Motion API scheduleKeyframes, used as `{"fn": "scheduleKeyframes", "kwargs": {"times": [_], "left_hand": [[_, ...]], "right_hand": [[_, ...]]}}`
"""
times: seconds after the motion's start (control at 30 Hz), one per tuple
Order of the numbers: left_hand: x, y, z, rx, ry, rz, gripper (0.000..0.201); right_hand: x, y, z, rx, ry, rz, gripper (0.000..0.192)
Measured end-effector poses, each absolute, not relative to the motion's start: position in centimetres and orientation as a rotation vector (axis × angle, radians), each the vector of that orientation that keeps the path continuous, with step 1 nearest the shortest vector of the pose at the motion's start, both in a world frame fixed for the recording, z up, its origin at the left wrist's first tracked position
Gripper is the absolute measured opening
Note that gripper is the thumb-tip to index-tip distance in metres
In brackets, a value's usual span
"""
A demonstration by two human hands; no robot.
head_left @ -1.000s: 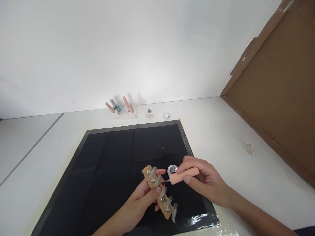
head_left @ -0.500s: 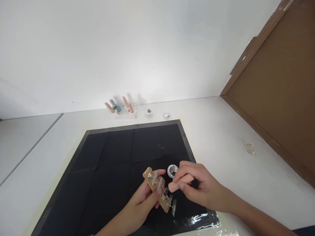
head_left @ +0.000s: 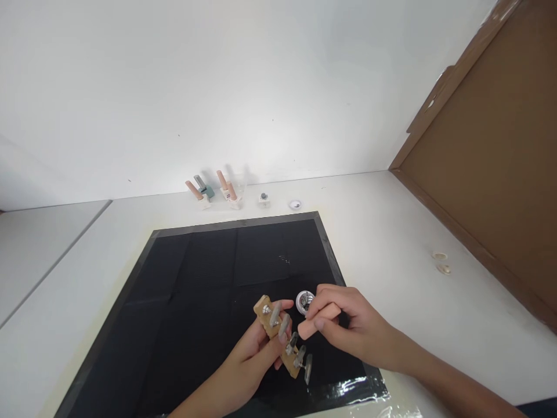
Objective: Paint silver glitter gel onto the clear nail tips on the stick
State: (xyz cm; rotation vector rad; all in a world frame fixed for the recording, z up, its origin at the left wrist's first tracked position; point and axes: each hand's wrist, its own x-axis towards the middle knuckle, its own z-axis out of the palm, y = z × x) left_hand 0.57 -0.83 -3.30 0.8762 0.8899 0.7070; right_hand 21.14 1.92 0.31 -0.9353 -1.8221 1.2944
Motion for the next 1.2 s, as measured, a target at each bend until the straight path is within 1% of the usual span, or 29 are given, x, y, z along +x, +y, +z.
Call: {"fn": "scheduleKeyframes", "kwargs": {"times": [0.13,0.27,0.37,0.57,0.63,0.8,1.03,1.2], "left_hand": [[0.4,-1.1,-3.5,0.859,0.855,0.712,0.039],[0.5,-1.0,-3.5,0.855,0.867,0.698,0.041],[0.6,-1.0,-3.5,0.846,0.863,0.696,0.042],[0.4,-1.0,-3.7,0.753,0.800,0.739,0.035],[0.3,-1.0,-3.6,0.707,0.795,0.732,0.036],[0.3,-0.7,-3.0,0.619,0.808,0.700,0.039],[0.3,-0.6,-2.6,0.577,0.825,0.697,0.040],[0.1,-0.5,-2.6,0.559,0.834,0.691,0.040]], "right_hand": [[21.1,2.1,0.2,-0.995,-1.738,1.279,0.016],[21.2,1.9,0.4,-0.938,-1.735,1.399,0.011],[21.1,1.8,0.5,-0.982,-1.759,1.439,0.010],[21.0,2.2,0.4,-1.161,-1.632,1.379,0.017],[21.1,2.2,0.4,-1.125,-1.619,1.371,0.016],[21.3,1.9,0.5,-0.862,-1.792,1.365,0.010],[21.2,2.2,0.3,-0.970,-1.790,1.210,0.017],[21.4,2.2,-0.1,-0.816,-1.797,1.226,0.012]]}}
